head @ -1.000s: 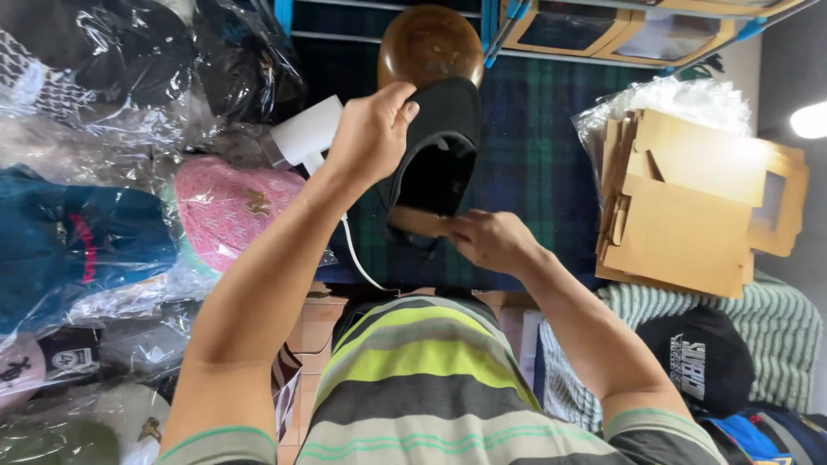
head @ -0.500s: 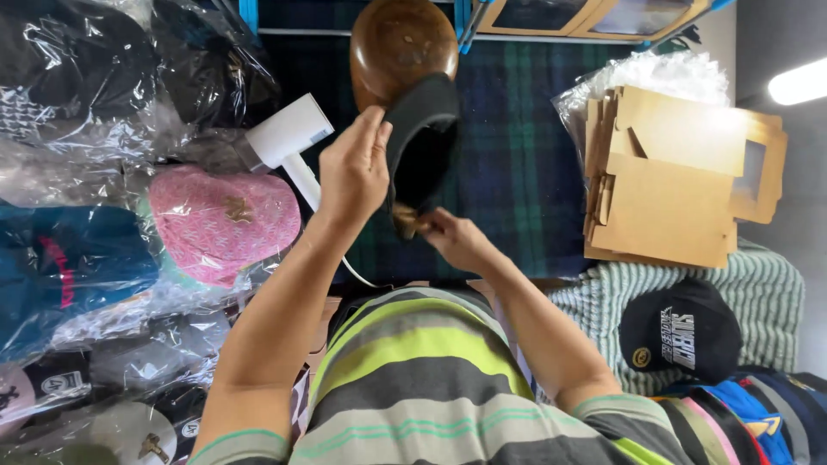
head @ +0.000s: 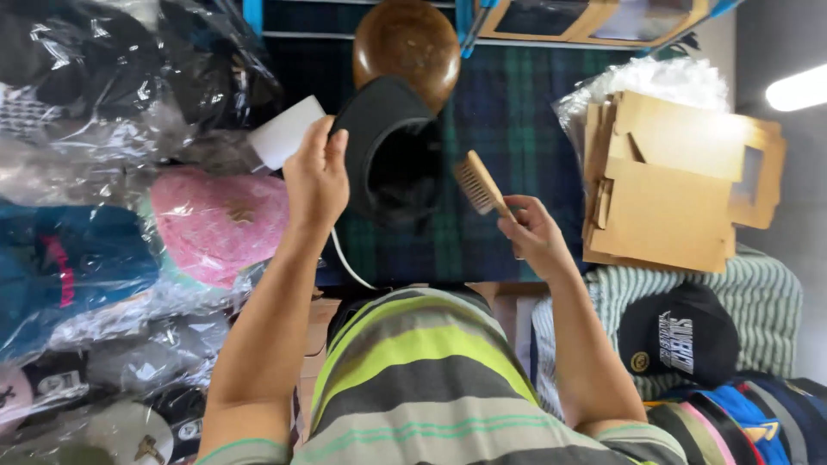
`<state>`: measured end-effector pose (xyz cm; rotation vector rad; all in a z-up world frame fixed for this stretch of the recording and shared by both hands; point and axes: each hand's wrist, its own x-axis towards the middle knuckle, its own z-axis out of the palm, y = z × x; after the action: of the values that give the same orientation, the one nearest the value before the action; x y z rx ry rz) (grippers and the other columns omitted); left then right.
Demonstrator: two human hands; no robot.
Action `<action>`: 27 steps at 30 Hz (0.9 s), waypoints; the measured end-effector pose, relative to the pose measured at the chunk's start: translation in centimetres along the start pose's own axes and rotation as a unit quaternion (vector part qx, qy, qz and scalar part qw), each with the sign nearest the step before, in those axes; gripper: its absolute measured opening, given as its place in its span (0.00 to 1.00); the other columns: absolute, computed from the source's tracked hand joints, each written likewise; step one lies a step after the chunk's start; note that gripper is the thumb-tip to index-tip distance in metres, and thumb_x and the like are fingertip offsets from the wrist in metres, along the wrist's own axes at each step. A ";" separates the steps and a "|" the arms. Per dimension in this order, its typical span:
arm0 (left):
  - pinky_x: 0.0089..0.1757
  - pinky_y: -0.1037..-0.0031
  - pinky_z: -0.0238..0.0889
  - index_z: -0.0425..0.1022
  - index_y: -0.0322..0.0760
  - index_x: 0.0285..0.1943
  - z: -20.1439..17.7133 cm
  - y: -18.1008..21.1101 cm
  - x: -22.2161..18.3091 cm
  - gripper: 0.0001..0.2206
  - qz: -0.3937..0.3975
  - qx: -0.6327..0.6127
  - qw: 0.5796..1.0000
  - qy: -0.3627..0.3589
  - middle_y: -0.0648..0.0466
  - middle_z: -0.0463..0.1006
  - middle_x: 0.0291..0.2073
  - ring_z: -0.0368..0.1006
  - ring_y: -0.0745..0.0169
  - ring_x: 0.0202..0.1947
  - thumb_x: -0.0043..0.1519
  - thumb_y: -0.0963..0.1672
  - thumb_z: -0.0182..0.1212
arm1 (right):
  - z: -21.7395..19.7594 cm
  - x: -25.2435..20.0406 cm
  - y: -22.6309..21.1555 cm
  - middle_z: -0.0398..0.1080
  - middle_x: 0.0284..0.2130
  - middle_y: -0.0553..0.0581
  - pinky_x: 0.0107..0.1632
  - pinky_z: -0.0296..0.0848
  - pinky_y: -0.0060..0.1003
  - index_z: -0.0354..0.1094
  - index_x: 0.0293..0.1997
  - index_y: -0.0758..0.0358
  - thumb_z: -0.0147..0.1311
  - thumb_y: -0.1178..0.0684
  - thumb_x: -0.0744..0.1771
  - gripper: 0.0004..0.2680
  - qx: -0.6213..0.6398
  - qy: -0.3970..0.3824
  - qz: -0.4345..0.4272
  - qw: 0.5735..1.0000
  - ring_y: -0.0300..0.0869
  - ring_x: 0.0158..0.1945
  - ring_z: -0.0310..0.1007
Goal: Brushing a black baseball cap with a wooden brush to remove lint or dust in a warehouse setting.
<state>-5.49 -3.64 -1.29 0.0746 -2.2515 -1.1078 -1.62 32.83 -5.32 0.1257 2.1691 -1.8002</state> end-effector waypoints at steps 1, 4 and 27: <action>0.39 0.55 0.73 0.77 0.33 0.55 0.8 0.5 -0.1 0.09 0.001 -0.005 1.000 -0.001 0.40 0.82 0.39 0.78 0.35 0.41 0.70 0.43 0.60 | -1.3 -0.2 0.8 0.65 0.23 0.53 0.18 0.65 0.29 0.64 0.59 0.60 0.57 0.57 0.69 0.12 -0.003 0.004 0.000 1.000 0.37 0.15 0.63; 0.41 0.56 0.74 0.78 0.37 0.55 -0.4 0.6 -0.1 0.09 -0.040 0.001 0.999 -0.019 0.43 0.83 0.39 0.79 0.38 0.42 0.70 0.44 0.59 | -1.4 1.6 4.0 0.58 0.34 0.53 0.15 0.61 0.30 0.61 0.58 0.67 0.55 0.63 0.67 0.13 0.128 0.074 0.044 0.988 0.34 0.16 0.58; 0.57 0.48 0.58 0.80 0.46 0.49 -2.0 4.8 -10.9 0.10 0.342 -0.037 0.929 -0.138 0.48 0.75 0.46 0.70 0.41 0.57 0.63 0.40 0.57 | 6.4 13.7 2.3 0.75 0.50 0.68 0.51 0.79 0.45 0.64 0.67 0.60 0.48 0.63 0.65 0.20 0.504 -0.063 0.078 0.858 0.55 0.47 0.79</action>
<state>5.44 1.40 -2.37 -0.8817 -2.1845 -0.8407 -12.76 25.25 -12.55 0.3839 0.8890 -2.5371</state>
